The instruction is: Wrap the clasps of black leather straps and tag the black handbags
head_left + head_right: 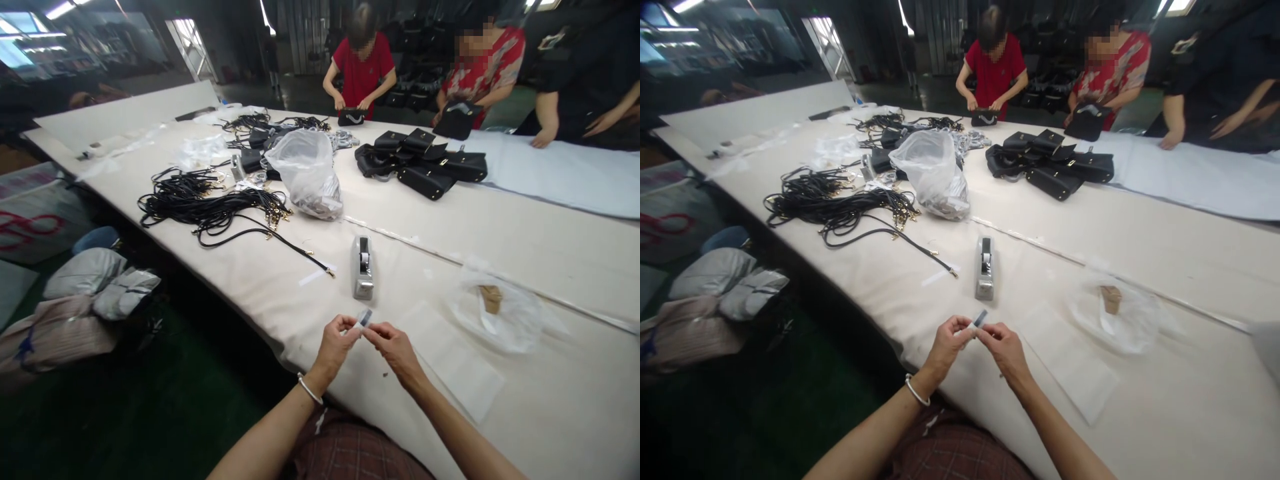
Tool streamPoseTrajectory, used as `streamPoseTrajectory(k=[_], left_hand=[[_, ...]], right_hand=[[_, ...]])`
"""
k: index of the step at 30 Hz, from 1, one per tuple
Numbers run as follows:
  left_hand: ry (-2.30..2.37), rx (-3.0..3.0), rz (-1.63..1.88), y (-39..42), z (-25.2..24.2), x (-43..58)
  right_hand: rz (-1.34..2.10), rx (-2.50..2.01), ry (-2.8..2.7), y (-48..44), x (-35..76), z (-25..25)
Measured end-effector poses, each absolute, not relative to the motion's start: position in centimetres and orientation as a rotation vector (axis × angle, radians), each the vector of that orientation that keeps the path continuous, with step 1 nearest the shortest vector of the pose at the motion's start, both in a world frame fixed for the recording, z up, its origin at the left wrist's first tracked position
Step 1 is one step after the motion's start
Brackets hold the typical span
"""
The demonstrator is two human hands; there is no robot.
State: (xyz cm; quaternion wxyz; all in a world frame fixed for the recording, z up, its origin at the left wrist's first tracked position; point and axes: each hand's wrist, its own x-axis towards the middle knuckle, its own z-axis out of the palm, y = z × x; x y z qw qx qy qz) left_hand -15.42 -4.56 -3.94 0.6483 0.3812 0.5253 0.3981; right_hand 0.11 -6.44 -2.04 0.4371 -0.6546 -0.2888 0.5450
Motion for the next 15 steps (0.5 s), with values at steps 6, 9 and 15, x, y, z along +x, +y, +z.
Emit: streamPoseTrajectory(k=[6,9,15], left_hand=[[1.118,0.596,0.970,-1.0,-3.7,-17.8],[1.091,0.519,0.979,0.4,-3.6,-18.6],[1.049,0.396,0.963,2.3,-4.2,-19.4]], right_hand=[[1.014,-1.829,-0.690,1.5,2.4,-2.6],[1.075,-1.877,-0.641,4.6,2.1,-4.1],[1.076,-1.890,-0.490,4.9,0.5,-5.3]])
